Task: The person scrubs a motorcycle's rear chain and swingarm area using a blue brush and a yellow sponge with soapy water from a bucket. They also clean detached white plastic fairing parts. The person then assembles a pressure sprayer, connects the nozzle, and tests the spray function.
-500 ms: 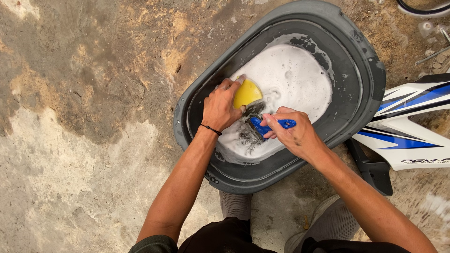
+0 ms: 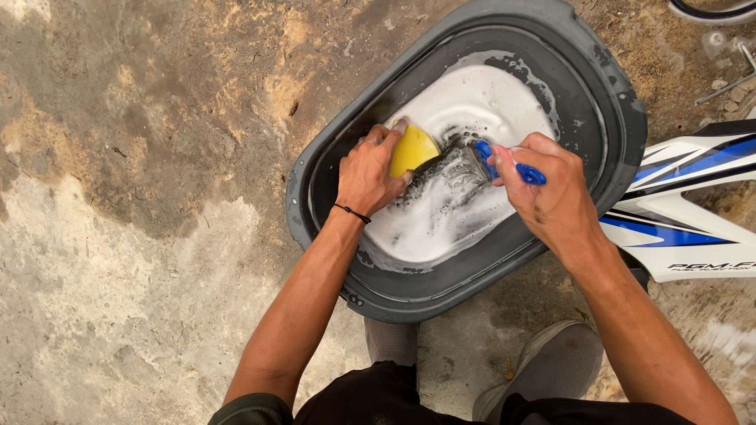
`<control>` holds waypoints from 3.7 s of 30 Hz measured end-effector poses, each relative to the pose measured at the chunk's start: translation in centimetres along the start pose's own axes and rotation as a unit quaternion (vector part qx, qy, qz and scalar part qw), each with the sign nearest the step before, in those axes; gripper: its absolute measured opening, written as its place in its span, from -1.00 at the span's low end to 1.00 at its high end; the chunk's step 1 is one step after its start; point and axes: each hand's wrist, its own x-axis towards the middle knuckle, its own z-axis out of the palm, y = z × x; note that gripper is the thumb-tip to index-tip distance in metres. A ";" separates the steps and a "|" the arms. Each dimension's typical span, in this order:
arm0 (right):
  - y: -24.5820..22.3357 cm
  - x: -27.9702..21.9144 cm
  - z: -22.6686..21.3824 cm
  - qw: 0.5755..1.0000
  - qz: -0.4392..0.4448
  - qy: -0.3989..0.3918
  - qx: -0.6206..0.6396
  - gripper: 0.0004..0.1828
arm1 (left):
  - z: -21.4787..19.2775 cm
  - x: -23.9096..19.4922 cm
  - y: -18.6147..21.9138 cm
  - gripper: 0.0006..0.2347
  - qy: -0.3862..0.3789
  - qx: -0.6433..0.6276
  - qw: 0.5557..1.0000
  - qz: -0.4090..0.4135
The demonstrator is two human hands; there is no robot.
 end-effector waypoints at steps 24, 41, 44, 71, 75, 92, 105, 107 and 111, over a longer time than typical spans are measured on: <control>0.3 -4.1 -2.4 0.964 -0.166 0.123 -0.168 -0.85 | 0.1 -0.3 0.0 -0.30 0.012 0.015 1.000 0.002; 0.4 -7.3 -1.2 0.979 -0.124 0.156 0.047 -0.59 | -1.2 -0.7 3.6 -0.46 0.034 0.069 0.996 0.044; 0.8 -7.9 -1.5 0.979 -0.038 0.181 0.088 -0.58 | -1.7 -1.0 5.0 -0.56 0.024 0.065 0.997 0.037; 5.7 -24.0 -21.0 0.718 -0.070 0.627 0.294 -0.69 | -3.9 0.0 38.5 -0.79 -0.132 0.017 0.900 0.415; 9.1 -24.9 -23.2 0.621 -0.081 0.636 0.450 -0.63 | -1.8 0.6 42.0 -0.79 -0.168 0.044 0.865 0.471; 14.6 -25.5 -25.5 0.388 -0.116 0.590 0.699 -0.60 | 7.3 5.3 50.5 -0.77 -0.143 -0.015 0.877 0.459; 19.4 -21.8 -29.1 0.345 -0.141 0.449 0.812 -0.59 | 12.3 7.8 51.3 -0.69 -0.147 -0.030 0.926 0.347; 19.1 -21.4 -29.0 0.374 -0.117 0.437 0.809 -0.57 | 12.7 7.0 52.0 -0.71 -0.134 -0.052 0.924 0.355; 19.6 -21.7 -29.6 0.496 -0.066 0.396 0.770 -0.57 | 13.6 5.9 54.3 -0.71 -0.136 -0.109 0.917 0.360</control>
